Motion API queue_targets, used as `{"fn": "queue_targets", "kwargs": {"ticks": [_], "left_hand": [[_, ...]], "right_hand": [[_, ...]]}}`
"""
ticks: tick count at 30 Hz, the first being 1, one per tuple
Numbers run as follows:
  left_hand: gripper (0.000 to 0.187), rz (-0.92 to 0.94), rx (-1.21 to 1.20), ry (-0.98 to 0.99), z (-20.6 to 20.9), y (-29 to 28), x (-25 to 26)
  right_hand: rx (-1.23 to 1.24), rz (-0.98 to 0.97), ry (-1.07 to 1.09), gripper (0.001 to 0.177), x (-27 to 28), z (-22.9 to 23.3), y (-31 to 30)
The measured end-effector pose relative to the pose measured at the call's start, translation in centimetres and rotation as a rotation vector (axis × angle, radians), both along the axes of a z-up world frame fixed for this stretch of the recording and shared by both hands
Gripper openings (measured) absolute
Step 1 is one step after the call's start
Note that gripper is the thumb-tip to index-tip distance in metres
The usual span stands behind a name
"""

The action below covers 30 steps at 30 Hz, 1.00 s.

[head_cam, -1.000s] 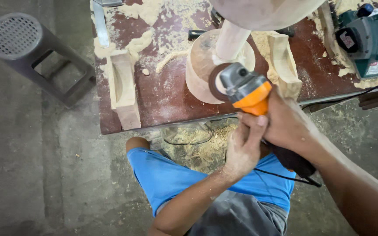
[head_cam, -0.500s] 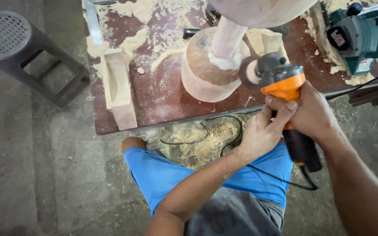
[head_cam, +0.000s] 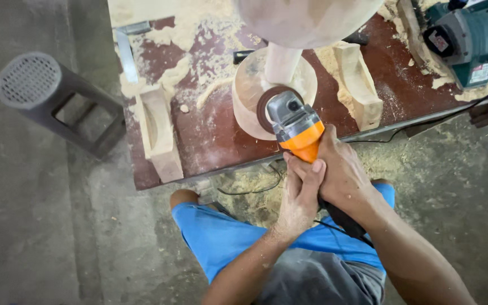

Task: The person uses an angle grinder with a sanding disc to smooth the surface of a wooden lamp base. They hold the tool with both hands and move it around the curved base, generating wood dust.

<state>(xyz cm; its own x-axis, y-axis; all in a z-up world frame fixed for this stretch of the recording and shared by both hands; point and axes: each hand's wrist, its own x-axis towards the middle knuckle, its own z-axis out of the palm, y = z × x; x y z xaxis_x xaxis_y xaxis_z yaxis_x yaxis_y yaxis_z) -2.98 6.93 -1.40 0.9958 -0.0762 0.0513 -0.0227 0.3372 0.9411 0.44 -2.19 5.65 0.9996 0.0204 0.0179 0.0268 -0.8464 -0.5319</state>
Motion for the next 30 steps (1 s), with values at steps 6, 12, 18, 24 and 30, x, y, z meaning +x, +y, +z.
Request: {"fn": "queue_targets", "kwargs": {"ticks": [6, 12, 18, 24, 30], "left_hand": [[0.071, -0.139, -0.116, 0.082, -0.4, -1.9, 0.3], [0.068, -0.165, 0.006, 0.027, 1.5, -4.6, 2.7], [0.057, -0.158, -0.043, -0.062, 0.1, -5.1, 1.7], [0.067, -0.069, -0.433, 0.098, -2.6, -3.5, -0.4], [0.071, 0.023, -0.396, 0.051, -2.7, -2.2, 0.1]], "right_hand": [[0.058, -0.144, 0.138, 0.08, 0.2, 0.6, -2.3], [0.053, -0.257, 0.135, 0.074, 1.6, 0.6, -5.1], [0.099, -0.21, -0.02, 0.076, 0.6, 0.3, -5.8], [0.025, 0.01, 0.074, 0.067, -0.4, -1.0, -2.5], [-0.019, 0.064, -0.032, 0.053, -0.3, -1.9, -0.8]]}}
